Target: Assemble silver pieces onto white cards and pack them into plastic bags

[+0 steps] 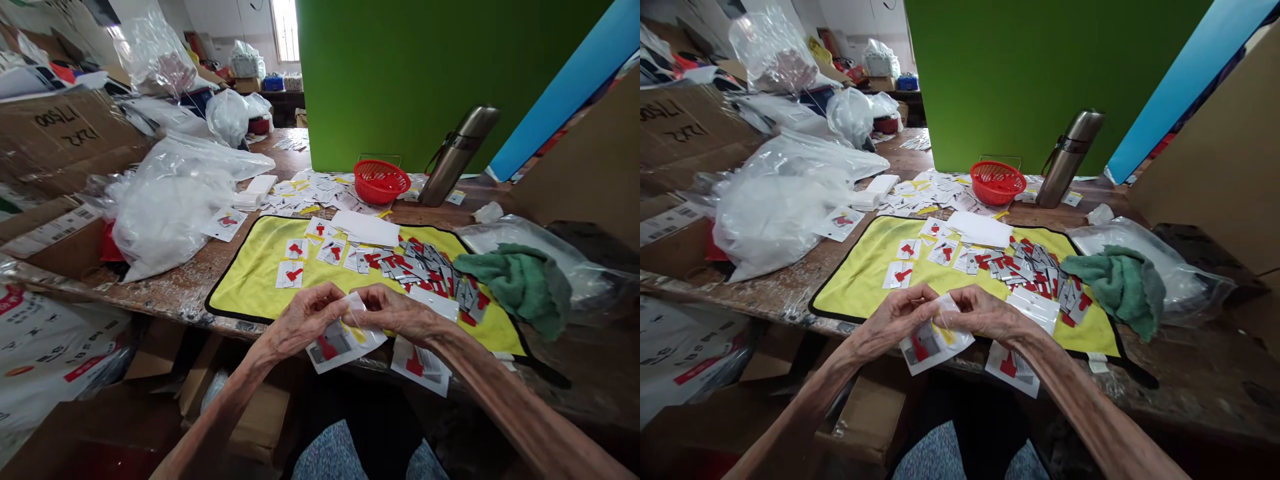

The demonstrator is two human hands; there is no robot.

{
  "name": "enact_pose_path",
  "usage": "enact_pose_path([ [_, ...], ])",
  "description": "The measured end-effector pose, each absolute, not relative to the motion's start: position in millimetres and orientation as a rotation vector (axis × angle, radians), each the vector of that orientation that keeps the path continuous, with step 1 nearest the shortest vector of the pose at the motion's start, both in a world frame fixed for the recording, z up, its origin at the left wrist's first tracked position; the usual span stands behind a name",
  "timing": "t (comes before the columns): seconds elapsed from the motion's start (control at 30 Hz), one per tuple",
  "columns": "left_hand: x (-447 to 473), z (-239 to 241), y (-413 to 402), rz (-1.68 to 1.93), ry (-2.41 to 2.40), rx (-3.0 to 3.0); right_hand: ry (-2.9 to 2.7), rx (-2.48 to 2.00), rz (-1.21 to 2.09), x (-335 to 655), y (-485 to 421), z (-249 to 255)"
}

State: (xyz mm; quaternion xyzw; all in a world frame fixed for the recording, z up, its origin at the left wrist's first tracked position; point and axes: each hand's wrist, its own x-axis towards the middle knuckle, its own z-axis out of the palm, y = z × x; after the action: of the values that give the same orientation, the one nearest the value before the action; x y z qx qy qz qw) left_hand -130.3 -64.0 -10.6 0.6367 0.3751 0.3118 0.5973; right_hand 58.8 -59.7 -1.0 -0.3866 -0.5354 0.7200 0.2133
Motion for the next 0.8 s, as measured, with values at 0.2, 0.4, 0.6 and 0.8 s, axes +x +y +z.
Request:
enact_pose_path([
  [0.2,-123.0,-7.7,-65.3,0.745,0.836,1.397,-1.621,-1.099,1.919,61.9,-58.8,-5.2],
  [0.4,-117.3,-13.2,-67.6,0.853,0.945,1.094,-1.529,-1.102,1.816,70.2,-61.4,-2.8],
  [0.6,-106.9,-9.1,-73.5,0.872,0.914,0.923,-1.575,-1.224,1.487,72.9,-77.3,4.1],
  [0.8,-83.5,-10.8,-82.8,0.968,0.868,0.737,-1.478,-1.293,1.531,84.8,-97.1,5.8],
])
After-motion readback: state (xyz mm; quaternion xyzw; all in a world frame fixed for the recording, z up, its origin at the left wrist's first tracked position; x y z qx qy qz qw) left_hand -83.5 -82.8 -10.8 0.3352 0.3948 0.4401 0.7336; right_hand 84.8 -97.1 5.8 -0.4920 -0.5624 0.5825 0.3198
